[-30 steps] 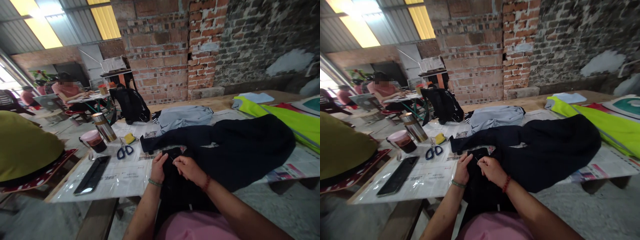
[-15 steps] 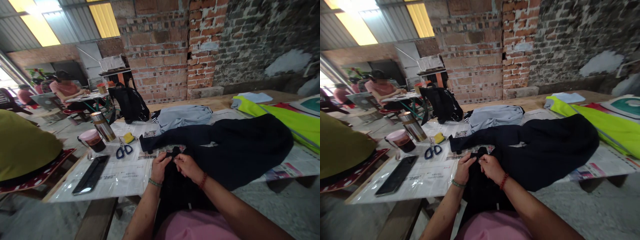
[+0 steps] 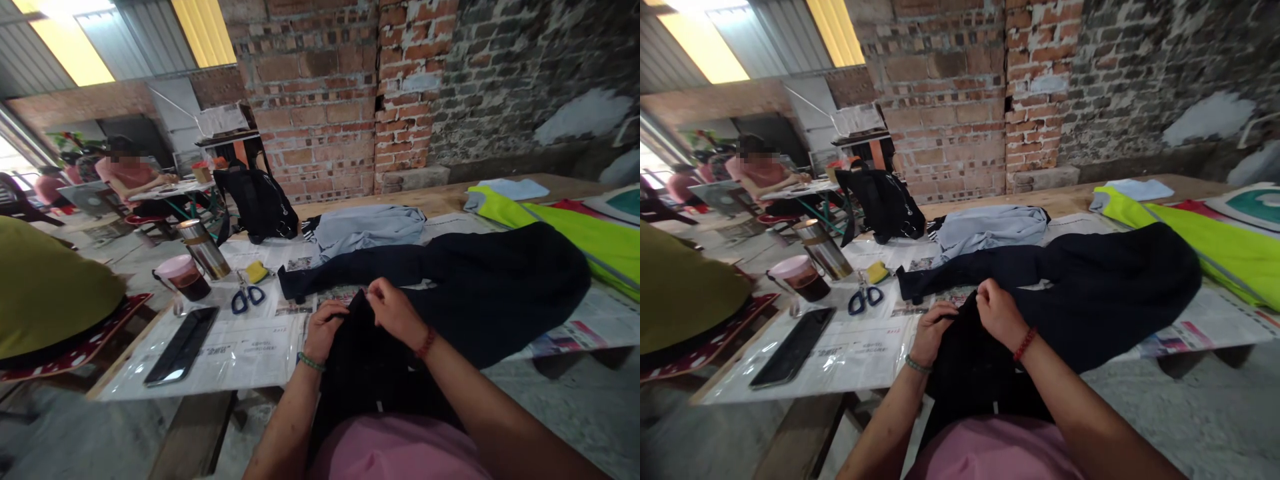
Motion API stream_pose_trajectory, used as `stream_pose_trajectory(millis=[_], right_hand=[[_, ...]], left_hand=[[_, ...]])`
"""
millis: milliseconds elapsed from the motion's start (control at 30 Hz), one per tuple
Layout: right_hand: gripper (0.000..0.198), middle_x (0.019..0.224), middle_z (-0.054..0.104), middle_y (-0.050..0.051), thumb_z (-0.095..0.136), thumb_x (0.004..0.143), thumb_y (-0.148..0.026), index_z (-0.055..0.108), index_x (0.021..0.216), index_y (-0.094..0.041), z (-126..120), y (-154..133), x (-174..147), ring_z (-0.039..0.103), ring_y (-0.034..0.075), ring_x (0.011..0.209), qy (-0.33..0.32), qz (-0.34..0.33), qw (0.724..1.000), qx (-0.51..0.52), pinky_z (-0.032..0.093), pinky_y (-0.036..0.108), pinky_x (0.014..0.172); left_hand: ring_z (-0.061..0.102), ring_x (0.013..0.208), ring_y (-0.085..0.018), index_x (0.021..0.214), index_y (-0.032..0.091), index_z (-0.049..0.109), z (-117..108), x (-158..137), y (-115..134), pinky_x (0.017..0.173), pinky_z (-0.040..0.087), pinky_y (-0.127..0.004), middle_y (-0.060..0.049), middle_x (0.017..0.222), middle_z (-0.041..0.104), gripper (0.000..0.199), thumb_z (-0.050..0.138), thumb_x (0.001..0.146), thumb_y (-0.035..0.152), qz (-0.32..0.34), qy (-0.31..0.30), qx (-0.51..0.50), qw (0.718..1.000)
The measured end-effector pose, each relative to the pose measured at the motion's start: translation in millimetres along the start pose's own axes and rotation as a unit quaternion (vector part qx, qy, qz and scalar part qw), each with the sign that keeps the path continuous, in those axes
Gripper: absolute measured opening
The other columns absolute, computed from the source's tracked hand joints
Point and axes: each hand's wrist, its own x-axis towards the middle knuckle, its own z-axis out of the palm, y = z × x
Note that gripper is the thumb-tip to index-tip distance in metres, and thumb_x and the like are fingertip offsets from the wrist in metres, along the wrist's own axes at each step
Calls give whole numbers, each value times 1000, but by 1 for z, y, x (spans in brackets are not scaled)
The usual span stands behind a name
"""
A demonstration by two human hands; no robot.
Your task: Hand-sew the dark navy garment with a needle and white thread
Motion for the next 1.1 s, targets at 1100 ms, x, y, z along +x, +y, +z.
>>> stream_pose_trajectory(millis=[1100], right_hand=[[16,59,57,-3,57,65,-28,49,64,-14,41,13,22,37,2,31,33,151,907,391,24,17,34]], left_hand=[[49,48,-8,66,17,62,8,1,2,48,37,-20,4,56,59,16,69,59,29,-233,63,-145,960]])
